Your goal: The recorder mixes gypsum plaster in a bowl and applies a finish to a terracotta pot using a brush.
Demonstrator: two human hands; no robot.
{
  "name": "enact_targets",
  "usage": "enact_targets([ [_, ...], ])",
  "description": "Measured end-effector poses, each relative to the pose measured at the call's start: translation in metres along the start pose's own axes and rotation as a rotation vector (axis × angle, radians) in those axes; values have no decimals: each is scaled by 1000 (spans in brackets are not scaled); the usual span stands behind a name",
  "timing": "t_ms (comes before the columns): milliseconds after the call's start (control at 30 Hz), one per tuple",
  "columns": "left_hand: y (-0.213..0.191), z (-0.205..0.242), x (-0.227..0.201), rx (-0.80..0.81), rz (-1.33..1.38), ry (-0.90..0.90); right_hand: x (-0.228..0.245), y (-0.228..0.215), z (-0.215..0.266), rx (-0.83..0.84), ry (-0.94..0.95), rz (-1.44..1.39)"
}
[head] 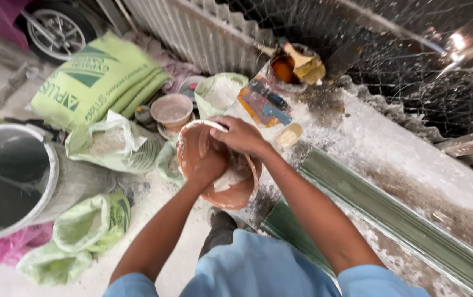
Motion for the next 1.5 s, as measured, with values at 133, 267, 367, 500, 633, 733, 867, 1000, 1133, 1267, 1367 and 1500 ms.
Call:
enact_targets([
  [133, 43, 7, 12, 379, -278, 108, -29, 11, -15, -49, -92, -58],
  [267, -43, -7, -25, 179, -41, 90, -24, -8, -10, -70, -177, -118],
  [367, -18, 5, -19, 399, -122, 117, 6, -9, 10, -8, -27, -124],
  [500, -11, 11, 12, 676, -74, -146, -21, -2, -11, -68, -151, -90],
  [633, -6, 35, 29, 582, -128, -257, -54, 0, -27, -71, -208, -193],
  [733, 12, 36, -12, 724, 112, -136, -37, -16, -15, -53, -269, -226],
  [867, -9, 52, -82, 587, 369, -121, -61, -20, -10, -68, 12, -331],
  [1000, 88, 110, -18, 766, -255, 165, -69, -17, -8, 10, 80, -336],
  [1133, -1, 61, -40, 603, -76, -12, -72, -35, -12, -128, -138, -242],
  [1267, 39, 113, -42, 821, 28, 96, -101, -36, -6, -134, 105, -357],
  [1367, -8, 84, -27, 826, -176, 68, -106, -36, -10, -136, 57, -332],
  [1500, -51, 56, -50, 651, -118, 144, -92, -39, 2, -189, 132, -292],
])
Point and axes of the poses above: each hand's wrist, its own z-axis away from the middle knuckle, its own y-axis out of the palm, x = y × z, the point moved 10 cm from there along -z, towards the middle knuckle, and after that the axes turned 11 degrees about x, right-handed, at the moved point
